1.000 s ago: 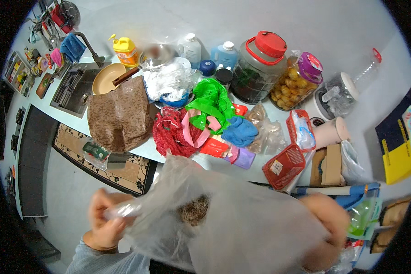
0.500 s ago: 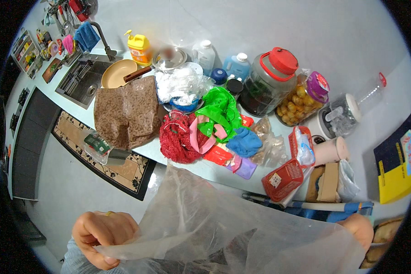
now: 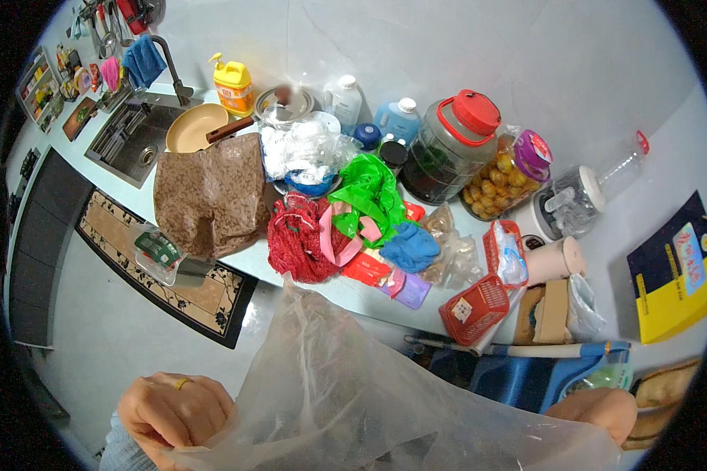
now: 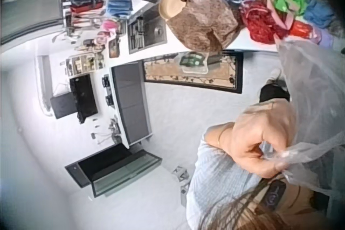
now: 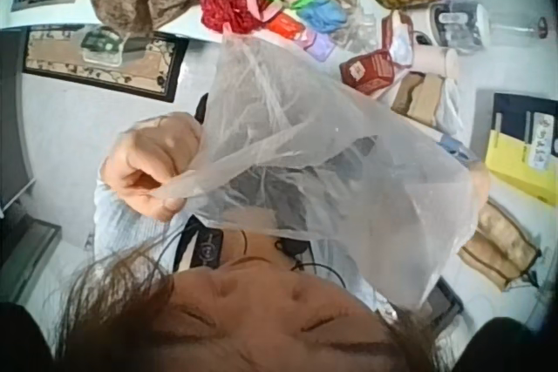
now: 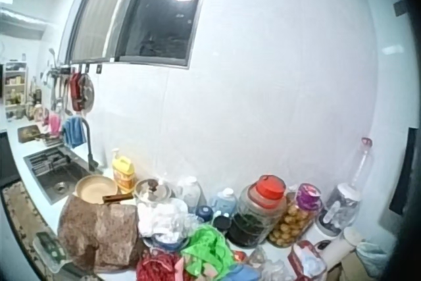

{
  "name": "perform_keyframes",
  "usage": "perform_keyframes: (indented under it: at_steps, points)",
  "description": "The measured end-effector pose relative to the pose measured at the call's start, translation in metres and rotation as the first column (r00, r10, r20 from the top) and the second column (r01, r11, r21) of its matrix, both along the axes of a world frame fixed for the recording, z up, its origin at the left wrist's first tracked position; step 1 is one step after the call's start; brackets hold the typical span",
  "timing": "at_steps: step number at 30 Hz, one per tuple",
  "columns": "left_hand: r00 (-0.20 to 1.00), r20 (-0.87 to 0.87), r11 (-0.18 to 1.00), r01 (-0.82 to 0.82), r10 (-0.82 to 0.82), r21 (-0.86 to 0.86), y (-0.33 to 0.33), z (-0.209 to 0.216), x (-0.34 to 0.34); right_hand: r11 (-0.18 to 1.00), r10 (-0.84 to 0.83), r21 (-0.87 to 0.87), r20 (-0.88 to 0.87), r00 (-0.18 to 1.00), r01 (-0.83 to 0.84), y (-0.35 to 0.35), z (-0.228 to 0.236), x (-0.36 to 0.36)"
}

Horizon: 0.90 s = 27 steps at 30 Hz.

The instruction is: The person organizes a cluttered pantry area by moving items between a blue rolling cart and a countertop. They handle various packages, including a black parcel and a green bag, and wipe the blue cart with a cloth. The person also opens a plastic bag containing a yellow substance and places it on a shelf.

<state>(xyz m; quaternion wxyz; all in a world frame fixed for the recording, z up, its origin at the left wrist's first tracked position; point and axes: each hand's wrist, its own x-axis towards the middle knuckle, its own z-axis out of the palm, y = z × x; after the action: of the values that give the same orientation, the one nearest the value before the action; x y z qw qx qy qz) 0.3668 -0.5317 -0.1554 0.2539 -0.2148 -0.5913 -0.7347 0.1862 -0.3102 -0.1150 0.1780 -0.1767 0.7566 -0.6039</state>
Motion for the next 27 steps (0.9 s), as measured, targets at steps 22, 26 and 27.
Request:
perform_keyframes:
  at_steps: [22, 26, 27]
  points:
    - [0.875, 0.412, 0.692, -0.133, -0.254, 0.709, 0.021, -0.115, -0.087, 0.897, 0.377, -0.252, 0.003, 0.926, -0.364, -0.092, 0.003, -0.002]
    - [0.765, 0.586, 0.897, -0.025, -0.268, 0.442, 0.027, -0.157, -0.081, 0.886, 0.401, -0.364, 0.287, 0.870, -0.288, -0.106, -0.011, -0.011]
    - [0.797, 0.557, 0.936, 0.030, -0.235, 0.351, 0.029, -0.177, -0.087, 0.875, 0.439, -0.358, 0.295, 0.849, -0.328, -0.107, -0.011, -0.014]
